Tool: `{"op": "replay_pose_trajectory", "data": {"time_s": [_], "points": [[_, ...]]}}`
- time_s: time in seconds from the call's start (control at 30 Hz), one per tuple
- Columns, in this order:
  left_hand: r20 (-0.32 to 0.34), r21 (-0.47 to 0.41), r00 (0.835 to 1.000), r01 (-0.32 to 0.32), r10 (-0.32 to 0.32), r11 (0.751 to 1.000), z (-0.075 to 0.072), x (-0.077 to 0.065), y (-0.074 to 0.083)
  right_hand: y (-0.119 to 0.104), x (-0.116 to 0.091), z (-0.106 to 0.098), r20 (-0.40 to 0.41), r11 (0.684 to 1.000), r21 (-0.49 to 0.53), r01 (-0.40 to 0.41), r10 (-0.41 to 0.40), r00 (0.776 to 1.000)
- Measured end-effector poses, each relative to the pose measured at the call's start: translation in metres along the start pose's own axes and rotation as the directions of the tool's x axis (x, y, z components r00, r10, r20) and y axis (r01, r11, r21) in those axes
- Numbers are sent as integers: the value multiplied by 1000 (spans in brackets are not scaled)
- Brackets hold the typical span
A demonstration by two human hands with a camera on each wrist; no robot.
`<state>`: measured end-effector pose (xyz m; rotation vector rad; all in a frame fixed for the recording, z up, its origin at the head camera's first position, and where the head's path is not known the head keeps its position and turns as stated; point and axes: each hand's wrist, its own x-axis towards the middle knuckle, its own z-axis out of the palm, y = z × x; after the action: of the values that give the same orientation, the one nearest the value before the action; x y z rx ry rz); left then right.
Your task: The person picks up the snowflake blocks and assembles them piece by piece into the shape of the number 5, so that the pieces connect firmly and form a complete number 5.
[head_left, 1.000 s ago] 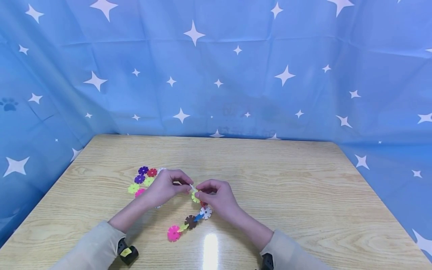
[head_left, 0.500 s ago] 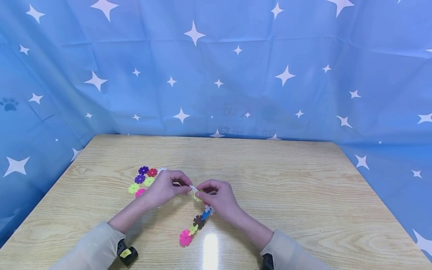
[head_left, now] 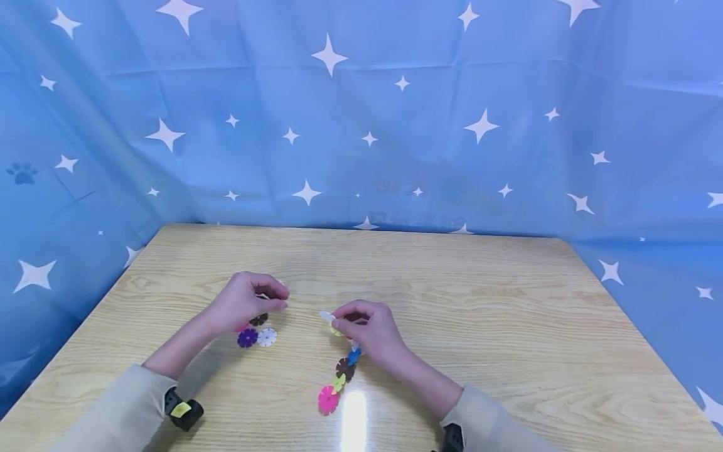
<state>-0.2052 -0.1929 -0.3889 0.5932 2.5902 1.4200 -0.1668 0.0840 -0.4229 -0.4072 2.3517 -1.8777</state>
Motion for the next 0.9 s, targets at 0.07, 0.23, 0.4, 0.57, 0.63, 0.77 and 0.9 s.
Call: {"op": "replay_pose_trajectory", "data": {"time_s": [0.07,0.23,0.4,0.57,0.63,0.77,0.9], "points": [[56,26,998,12,-14,1000,-6,-2,-5,1,0,0,-4,1000,-4,0,0,1000],[201,72,979,14,-28,997,-15,-10,-14,2,1,0,-8,1000,-12,-5,5,1000],[281,103,959,-8,-21,995,-18,-16,-18,1,2,1,-4,1000,-23,1,-1,1000],[298,149,954,-89,42,985,-13,-17,-18,2,2,-1,1,999,-32,5,-5,1000],[285,161,957,-106,57,981,-11,-16,-18,2,2,-1,0,999,-35,4,-4,1000],[234,194,969,-124,77,973,-5,-13,-18,2,1,-2,0,999,-40,5,-5,1000],[177,183,982,-97,64,978,-1,-10,-17,3,2,-2,6,999,-38,15,-15,1000]]}}
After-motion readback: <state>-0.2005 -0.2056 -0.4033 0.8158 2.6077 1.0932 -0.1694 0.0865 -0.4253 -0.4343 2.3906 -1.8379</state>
